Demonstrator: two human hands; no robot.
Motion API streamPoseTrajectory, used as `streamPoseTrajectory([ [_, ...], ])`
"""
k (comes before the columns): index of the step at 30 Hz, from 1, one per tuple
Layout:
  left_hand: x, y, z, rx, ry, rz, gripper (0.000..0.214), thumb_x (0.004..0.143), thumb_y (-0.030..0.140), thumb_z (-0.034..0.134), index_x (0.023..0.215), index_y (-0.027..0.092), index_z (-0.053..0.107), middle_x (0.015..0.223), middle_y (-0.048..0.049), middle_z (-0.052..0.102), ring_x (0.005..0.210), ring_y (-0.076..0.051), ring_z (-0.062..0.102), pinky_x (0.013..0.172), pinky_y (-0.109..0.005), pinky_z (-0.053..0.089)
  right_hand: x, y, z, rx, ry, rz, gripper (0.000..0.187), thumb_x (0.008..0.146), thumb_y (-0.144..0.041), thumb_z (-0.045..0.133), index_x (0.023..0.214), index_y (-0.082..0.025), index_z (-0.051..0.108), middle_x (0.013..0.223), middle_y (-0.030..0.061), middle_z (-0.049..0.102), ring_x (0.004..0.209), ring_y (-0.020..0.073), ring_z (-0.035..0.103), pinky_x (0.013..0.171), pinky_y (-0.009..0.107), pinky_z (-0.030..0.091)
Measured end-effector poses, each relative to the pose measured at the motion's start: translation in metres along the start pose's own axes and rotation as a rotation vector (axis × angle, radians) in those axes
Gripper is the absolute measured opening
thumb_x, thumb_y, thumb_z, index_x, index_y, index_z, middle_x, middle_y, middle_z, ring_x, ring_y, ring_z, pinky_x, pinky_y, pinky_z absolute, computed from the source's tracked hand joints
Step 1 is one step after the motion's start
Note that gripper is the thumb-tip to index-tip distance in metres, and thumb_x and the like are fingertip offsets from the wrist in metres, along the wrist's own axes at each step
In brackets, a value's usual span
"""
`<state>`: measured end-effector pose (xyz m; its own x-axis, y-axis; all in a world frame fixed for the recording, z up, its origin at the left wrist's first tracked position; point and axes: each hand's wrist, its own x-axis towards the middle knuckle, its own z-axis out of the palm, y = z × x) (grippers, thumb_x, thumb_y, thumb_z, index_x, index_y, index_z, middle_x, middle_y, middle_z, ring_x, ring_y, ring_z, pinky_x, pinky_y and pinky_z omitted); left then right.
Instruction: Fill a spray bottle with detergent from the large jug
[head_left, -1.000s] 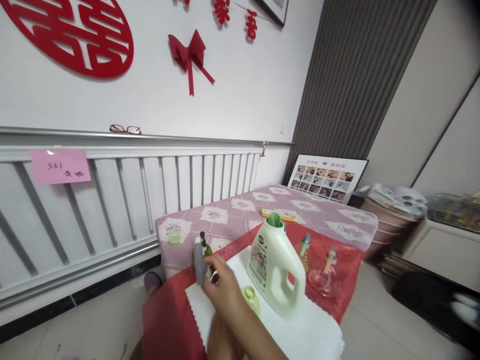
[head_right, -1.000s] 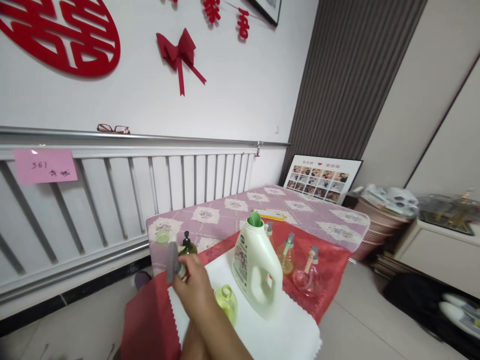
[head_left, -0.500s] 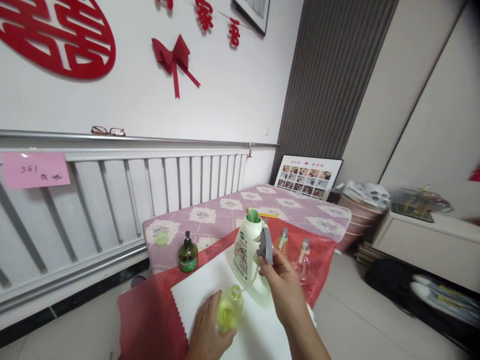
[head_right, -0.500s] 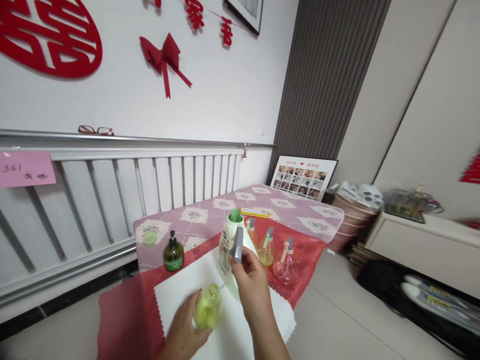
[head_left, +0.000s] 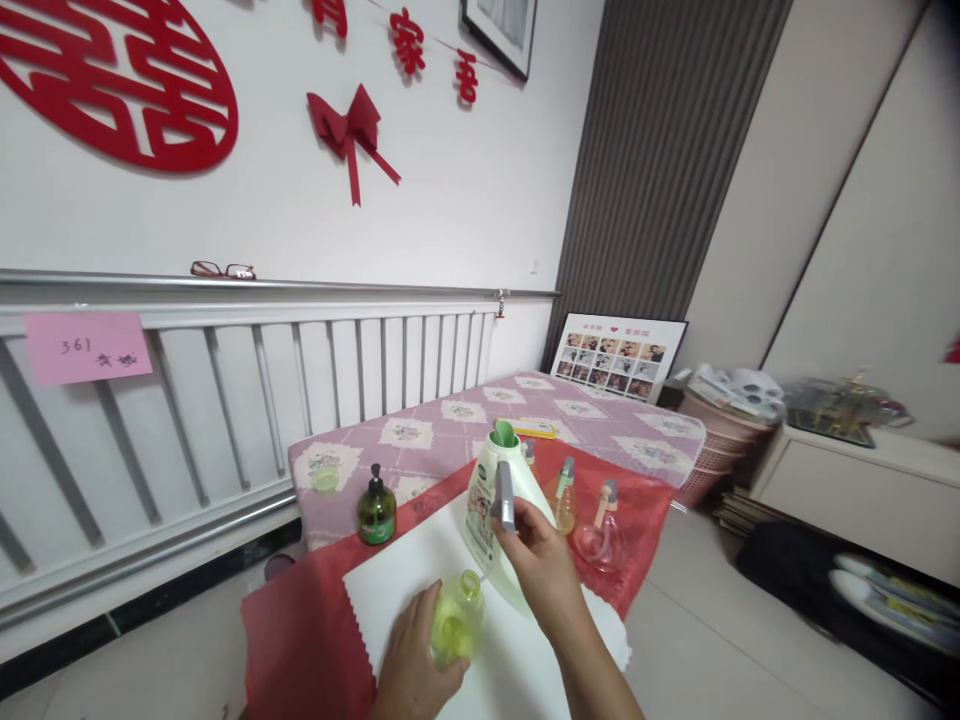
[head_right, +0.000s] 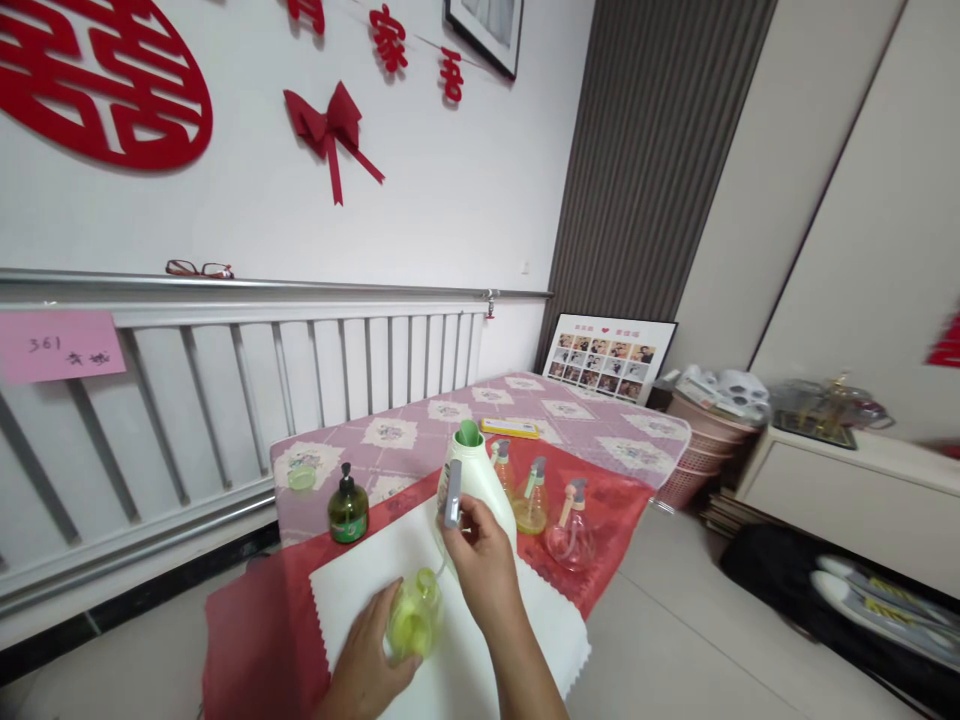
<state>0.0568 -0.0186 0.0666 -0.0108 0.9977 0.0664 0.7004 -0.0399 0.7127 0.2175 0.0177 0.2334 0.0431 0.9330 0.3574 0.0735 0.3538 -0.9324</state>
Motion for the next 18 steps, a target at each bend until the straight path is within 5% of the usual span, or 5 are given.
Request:
streamPoseTrajectory([
  [8, 0.002, -0.002, 0.002, -0.018, 0.0, 0.005, 0.09, 0.063, 0.035, 0.061, 0.146, 0.009, 0.035, 0.153, -0.0158, 0.043, 0.142, -0.031, 0.038, 0.121, -0.042, 0.029, -0.014, 0.044, 0.015, -0.001, -0.174, 0.085, 0.024, 0.075, -0.041, 0.072, 0.089, -0.022, 0.069, 0.082, 0.0016, 0.07, 0.076, 0.0206, 0.064, 0.07, 0.033, 0.051],
  [18, 0.0, 0.001, -0.005, -0.04, -0.016, -0.017, 0.09, 0.063, 0.036, 0.061, 0.146, 0.012, 0.034, 0.154, -0.0138, 0.043, 0.142, -0.031, 0.037, 0.121, -0.044, 0.029, -0.02, 0.054, 0.001, -0.031, -0.305, 0.19, 0.037, 0.079, -0.051, 0.068, 0.103, -0.024, 0.071, 0.106, 0.0071, 0.075, 0.105, 0.0286, 0.065, 0.098, 0.049, 0.046],
])
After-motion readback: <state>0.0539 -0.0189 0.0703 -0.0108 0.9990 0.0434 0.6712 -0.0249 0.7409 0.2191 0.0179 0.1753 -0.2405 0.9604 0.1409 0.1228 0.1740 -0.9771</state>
